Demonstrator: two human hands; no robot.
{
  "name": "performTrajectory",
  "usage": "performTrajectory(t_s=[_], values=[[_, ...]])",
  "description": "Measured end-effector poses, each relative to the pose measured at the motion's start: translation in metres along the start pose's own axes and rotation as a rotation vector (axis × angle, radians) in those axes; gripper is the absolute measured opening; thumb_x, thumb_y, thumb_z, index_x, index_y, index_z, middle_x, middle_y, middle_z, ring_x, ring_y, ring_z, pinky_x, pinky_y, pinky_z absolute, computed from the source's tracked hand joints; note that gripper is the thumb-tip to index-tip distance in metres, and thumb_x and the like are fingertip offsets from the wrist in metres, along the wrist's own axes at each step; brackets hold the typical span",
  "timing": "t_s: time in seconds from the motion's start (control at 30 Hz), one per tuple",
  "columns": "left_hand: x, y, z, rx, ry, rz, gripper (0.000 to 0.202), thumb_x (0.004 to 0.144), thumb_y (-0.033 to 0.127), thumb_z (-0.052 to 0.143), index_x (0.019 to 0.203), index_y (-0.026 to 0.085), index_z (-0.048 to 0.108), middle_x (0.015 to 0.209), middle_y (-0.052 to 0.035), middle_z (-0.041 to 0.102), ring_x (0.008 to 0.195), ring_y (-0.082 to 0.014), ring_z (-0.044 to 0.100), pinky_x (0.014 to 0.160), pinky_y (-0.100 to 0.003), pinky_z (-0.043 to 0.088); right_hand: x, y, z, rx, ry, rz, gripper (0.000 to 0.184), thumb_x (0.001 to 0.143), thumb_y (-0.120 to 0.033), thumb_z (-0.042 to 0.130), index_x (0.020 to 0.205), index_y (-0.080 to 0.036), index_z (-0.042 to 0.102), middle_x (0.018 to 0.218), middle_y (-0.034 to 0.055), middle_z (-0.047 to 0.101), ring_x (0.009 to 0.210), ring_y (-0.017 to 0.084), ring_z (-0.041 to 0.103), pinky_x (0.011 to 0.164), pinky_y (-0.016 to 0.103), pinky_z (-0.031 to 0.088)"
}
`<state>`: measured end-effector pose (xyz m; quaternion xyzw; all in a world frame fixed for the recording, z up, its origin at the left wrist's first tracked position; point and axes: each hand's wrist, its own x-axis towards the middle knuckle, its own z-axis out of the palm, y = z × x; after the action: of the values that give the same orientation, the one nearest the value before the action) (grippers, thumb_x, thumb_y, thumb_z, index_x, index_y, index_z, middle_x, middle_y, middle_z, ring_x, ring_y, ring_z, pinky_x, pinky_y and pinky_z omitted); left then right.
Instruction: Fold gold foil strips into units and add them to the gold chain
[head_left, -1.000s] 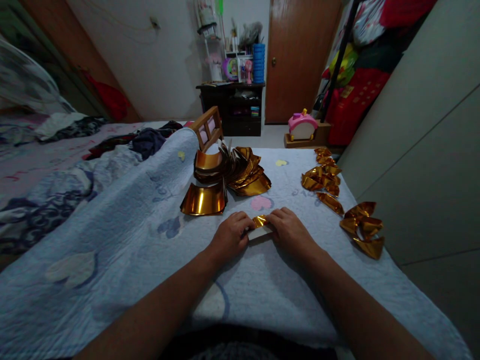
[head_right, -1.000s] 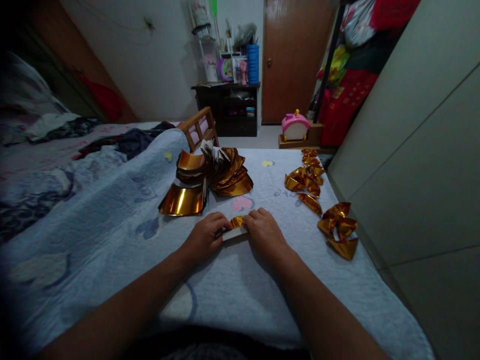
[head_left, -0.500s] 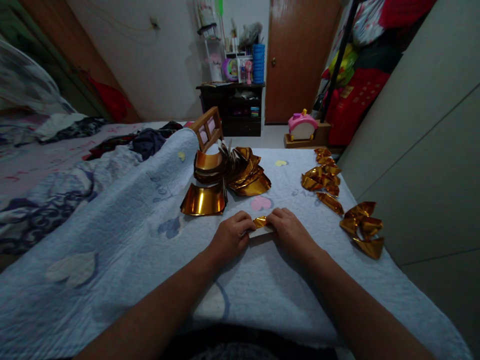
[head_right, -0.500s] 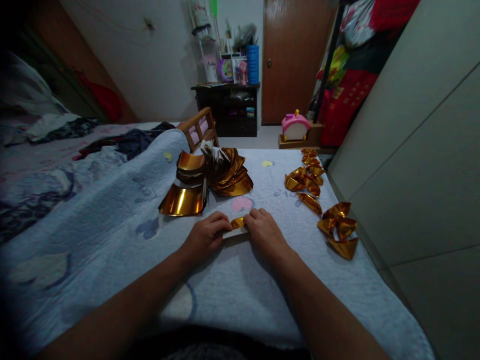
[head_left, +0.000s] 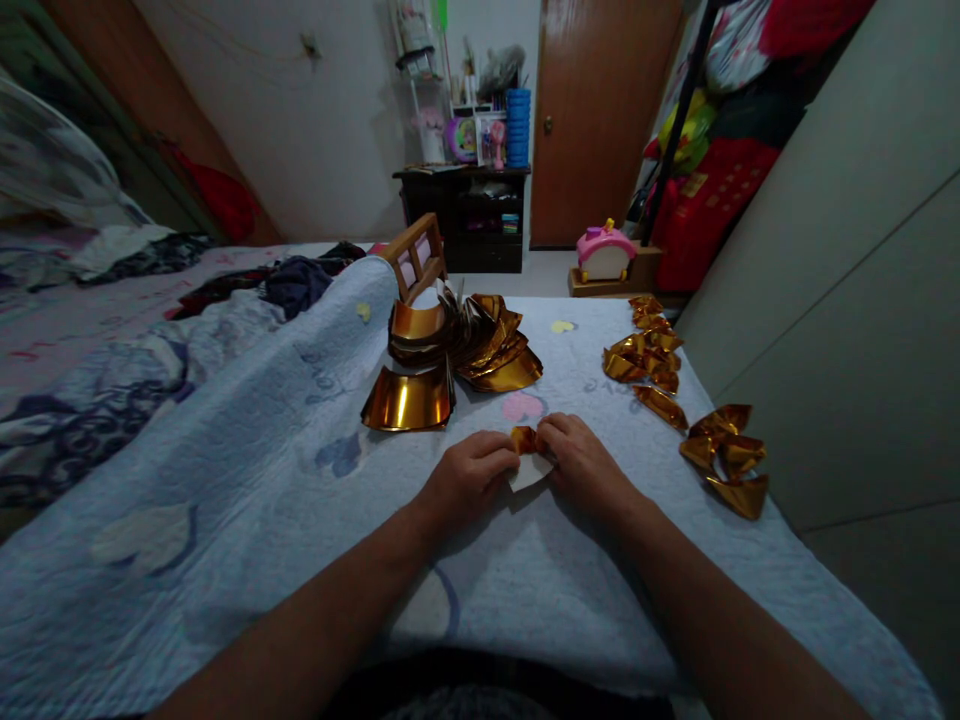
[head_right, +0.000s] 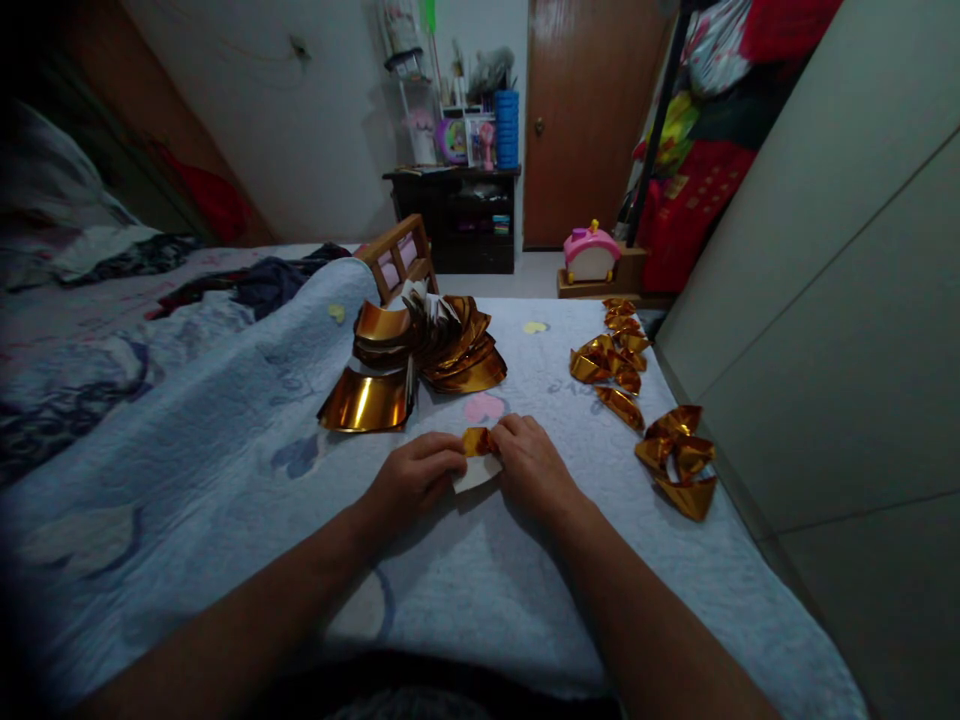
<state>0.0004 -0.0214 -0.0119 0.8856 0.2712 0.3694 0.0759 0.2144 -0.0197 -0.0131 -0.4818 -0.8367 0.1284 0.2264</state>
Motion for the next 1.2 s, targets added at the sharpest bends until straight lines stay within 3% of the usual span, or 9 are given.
performTrajectory(t_s=[0.2,0.57,0.77,0.9,1.0,1.2], values=[[0.003,0.012,-0.003,0.161,-0.039,0.248,0.018,0.096,0.007,0.051,0.087,0.016,0.064,0.096,-0.0068,0.071,0.094,-0.0177,0.068,0.087,-0.032,0.059,0.002,0.004,0.001,0.066,0.000,-0.046,0.014,0.085,-0.005,0.056,0.088,-0.019,0.058,0.094,0.0066,0.065,0.092,0.021,0.054,0.085,0.034,0.040],[0.005,0.021,-0.002,0.245,-0.040,0.342,0.019,0.096,0.009,0.056,0.083,0.015,0.068,0.099,-0.0059,0.074,0.091,-0.0173,0.067,0.080,-0.030,0.061,0.003,0.009,0.006,0.082,0.038,-0.106,0.019,0.082,-0.002,0.055,0.084,-0.021,0.053,0.087,0.0051,0.062,0.086,0.021,0.052,0.080,0.033,0.040],[0.004,0.025,0.003,0.257,-0.012,0.377,0.011,0.093,0.008,0.061,0.091,0.014,0.070,0.101,-0.0051,0.074,0.097,-0.0184,0.067,0.085,-0.032,0.061,0.003,0.006,0.006,0.071,0.047,-0.117,0.016,0.080,-0.005,0.056,0.085,-0.020,0.054,0.089,0.0067,0.061,0.087,0.023,0.051,0.078,0.033,0.039],[0.004,0.027,0.005,0.266,-0.052,0.369,0.013,0.095,0.010,0.059,0.092,0.016,0.070,0.104,-0.0058,0.073,0.100,-0.0183,0.066,0.086,-0.032,0.061,0.003,0.006,0.005,0.054,0.047,-0.114,0.015,0.080,-0.006,0.055,0.086,-0.020,0.055,0.090,0.0071,0.061,0.087,0.023,0.050,0.079,0.034,0.039],[0.006,0.029,0.004,0.287,-0.045,0.342,0.015,0.096,0.011,0.056,0.093,0.016,0.070,0.099,-0.0055,0.073,0.091,-0.0173,0.065,0.082,-0.032,0.060,0.003,0.007,0.004,0.056,0.039,-0.108,0.014,0.080,-0.007,0.056,0.083,-0.020,0.055,0.088,0.0064,0.062,0.087,0.022,0.050,0.079,0.034,0.039],[0.008,0.026,0.004,0.244,0.003,0.178,0.022,0.097,0.012,0.049,0.085,0.018,0.068,0.094,-0.0064,0.071,0.087,-0.0178,0.064,0.081,-0.033,0.058,0.004,0.011,0.000,0.011,0.036,-0.039,0.016,0.081,-0.004,0.055,0.079,-0.020,0.053,0.085,0.0052,0.060,0.084,0.021,0.050,0.078,0.034,0.037]])
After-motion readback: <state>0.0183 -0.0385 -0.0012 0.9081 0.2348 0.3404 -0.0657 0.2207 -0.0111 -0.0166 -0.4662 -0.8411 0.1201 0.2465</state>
